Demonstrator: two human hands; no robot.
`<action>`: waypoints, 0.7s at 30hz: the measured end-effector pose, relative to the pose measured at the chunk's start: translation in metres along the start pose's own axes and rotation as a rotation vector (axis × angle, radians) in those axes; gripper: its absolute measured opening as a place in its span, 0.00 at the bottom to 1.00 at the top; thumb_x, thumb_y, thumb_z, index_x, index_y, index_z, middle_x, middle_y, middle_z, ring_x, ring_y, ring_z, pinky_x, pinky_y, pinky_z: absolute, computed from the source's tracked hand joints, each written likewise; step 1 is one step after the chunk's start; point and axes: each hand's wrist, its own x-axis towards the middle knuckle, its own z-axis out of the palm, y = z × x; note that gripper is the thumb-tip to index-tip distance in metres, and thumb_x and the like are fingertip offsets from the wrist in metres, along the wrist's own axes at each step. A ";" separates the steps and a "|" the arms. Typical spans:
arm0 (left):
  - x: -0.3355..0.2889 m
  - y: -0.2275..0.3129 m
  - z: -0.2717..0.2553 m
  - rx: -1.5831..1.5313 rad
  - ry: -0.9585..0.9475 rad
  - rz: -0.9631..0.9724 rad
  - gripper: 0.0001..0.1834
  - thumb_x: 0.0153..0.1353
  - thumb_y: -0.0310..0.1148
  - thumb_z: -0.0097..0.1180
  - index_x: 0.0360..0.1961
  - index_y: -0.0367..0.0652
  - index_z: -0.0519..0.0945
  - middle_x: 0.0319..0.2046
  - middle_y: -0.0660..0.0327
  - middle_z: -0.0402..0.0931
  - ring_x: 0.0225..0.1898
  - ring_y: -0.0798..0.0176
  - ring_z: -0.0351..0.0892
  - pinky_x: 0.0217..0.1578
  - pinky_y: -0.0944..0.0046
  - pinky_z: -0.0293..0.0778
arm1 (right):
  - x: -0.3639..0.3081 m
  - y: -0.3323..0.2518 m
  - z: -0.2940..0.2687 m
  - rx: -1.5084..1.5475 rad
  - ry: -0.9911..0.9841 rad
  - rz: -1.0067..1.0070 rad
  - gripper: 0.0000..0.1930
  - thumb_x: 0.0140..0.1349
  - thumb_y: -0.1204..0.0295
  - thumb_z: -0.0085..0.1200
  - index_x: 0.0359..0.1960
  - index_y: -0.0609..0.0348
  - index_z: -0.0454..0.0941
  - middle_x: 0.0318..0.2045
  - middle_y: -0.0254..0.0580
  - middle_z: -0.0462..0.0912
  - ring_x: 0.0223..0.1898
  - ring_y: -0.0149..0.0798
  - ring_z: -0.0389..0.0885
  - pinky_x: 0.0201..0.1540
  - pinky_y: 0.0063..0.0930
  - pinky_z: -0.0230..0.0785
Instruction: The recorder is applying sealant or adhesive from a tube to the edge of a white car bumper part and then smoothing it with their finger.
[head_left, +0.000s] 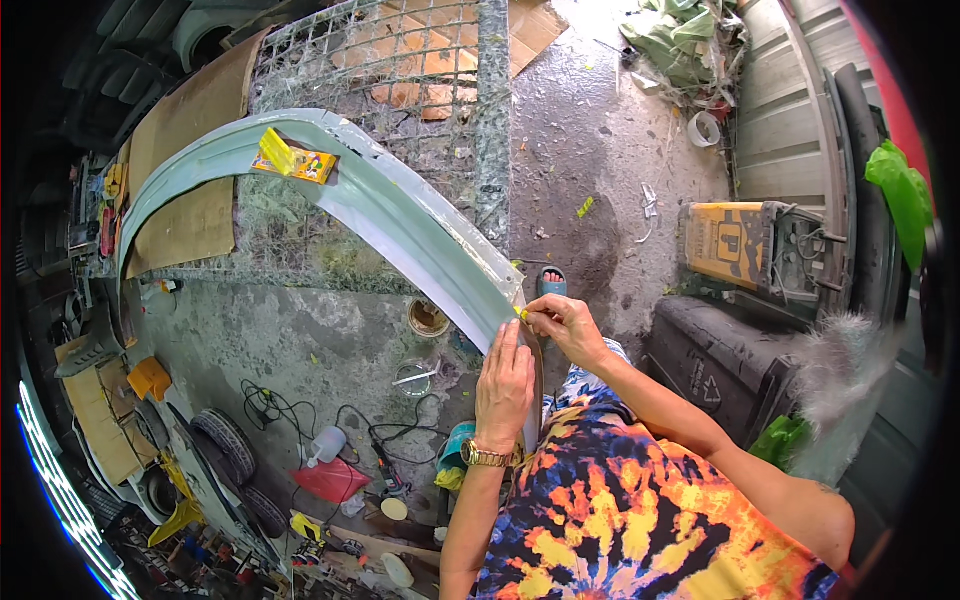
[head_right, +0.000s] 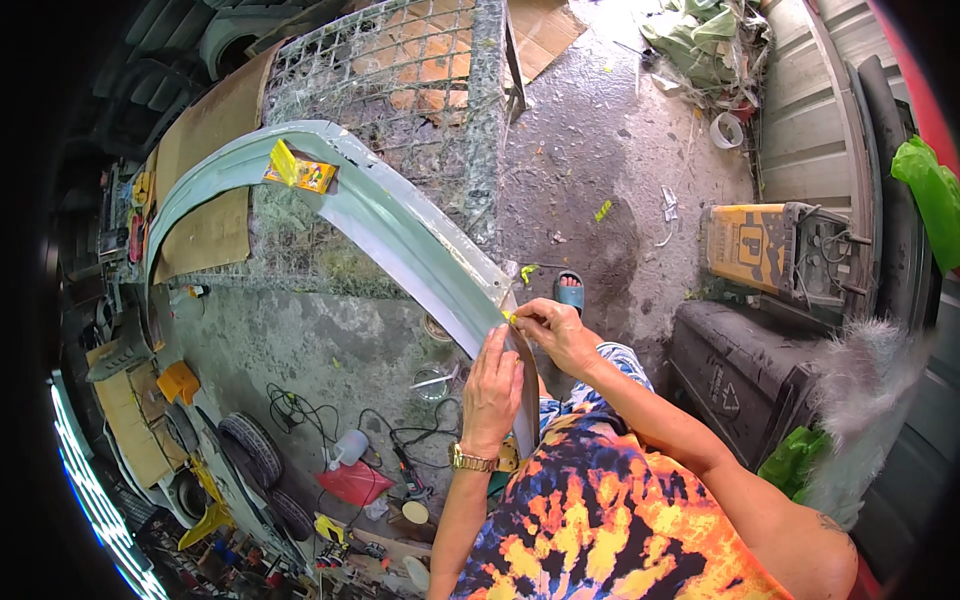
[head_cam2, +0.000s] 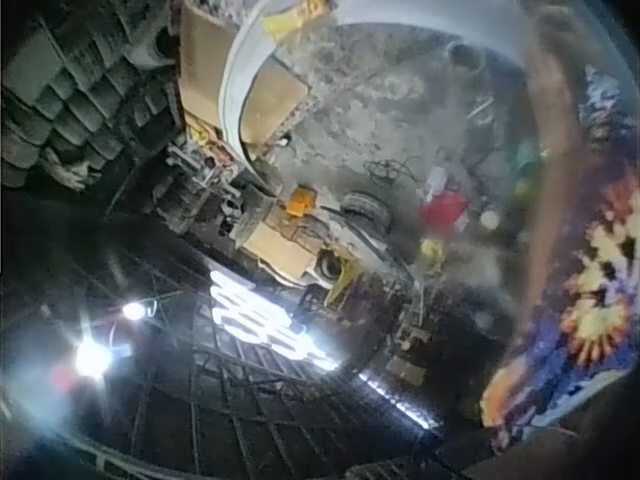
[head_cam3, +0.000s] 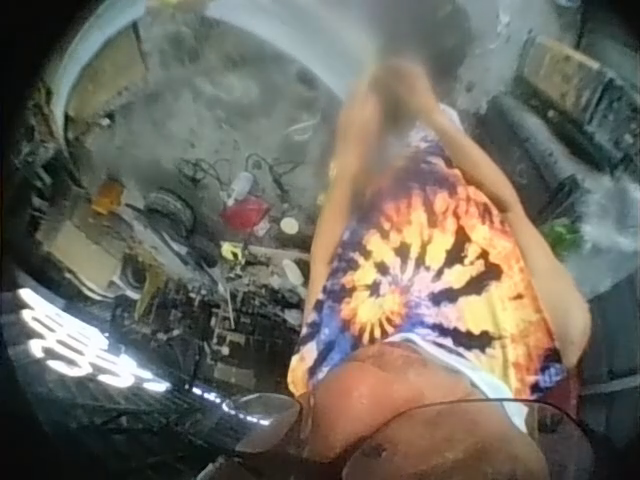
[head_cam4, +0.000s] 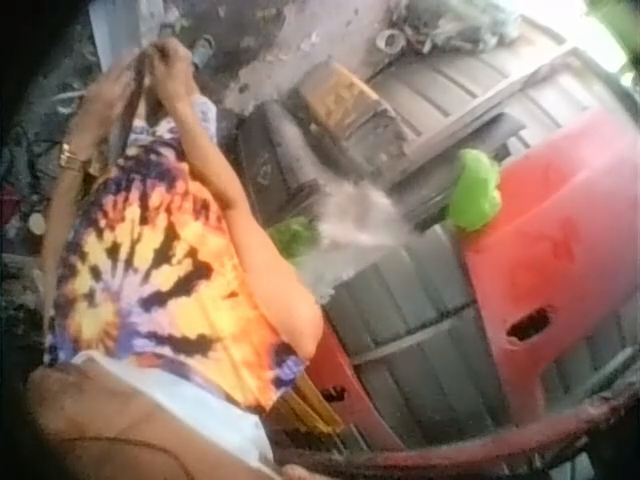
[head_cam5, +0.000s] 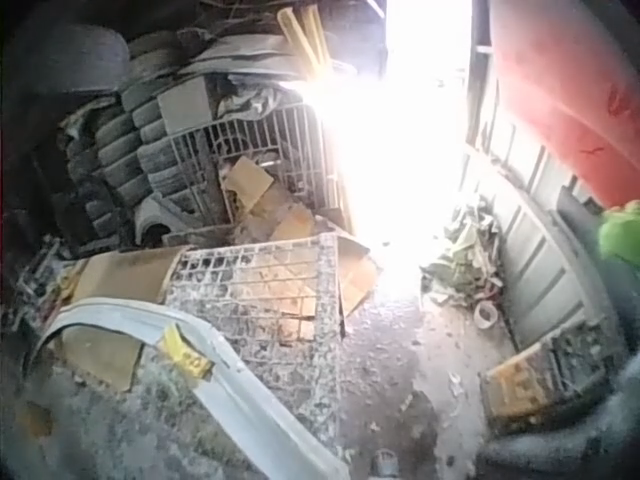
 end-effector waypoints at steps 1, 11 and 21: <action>0.000 -0.001 0.001 0.001 0.006 0.007 0.08 0.65 0.26 0.51 0.41 0.32 0.74 0.62 0.46 0.66 0.65 0.44 0.66 0.62 0.51 0.68 | 0.000 -0.001 0.000 -0.076 0.004 -0.071 0.06 0.63 0.79 0.57 0.41 0.65 0.80 0.29 0.35 0.80 0.30 0.25 0.77 0.33 0.21 0.71; -0.005 -0.003 0.008 0.058 0.017 0.042 0.06 0.62 0.24 0.53 0.39 0.34 0.74 0.65 0.43 0.63 0.66 0.43 0.64 0.63 0.50 0.66 | -0.018 -0.009 0.006 -0.369 0.011 -0.286 0.17 0.57 0.88 0.48 0.48 0.63 0.79 0.38 0.46 0.79 0.38 0.44 0.80 0.42 0.32 0.73; -0.004 0.001 0.013 0.158 -0.015 0.054 0.09 0.58 0.23 0.52 0.40 0.34 0.73 0.66 0.40 0.61 0.68 0.42 0.61 0.66 0.47 0.61 | -0.025 -0.021 0.008 -0.720 0.013 -0.351 0.21 0.52 0.86 0.49 0.49 0.59 0.78 0.45 0.43 0.75 0.50 0.46 0.73 0.54 0.38 0.65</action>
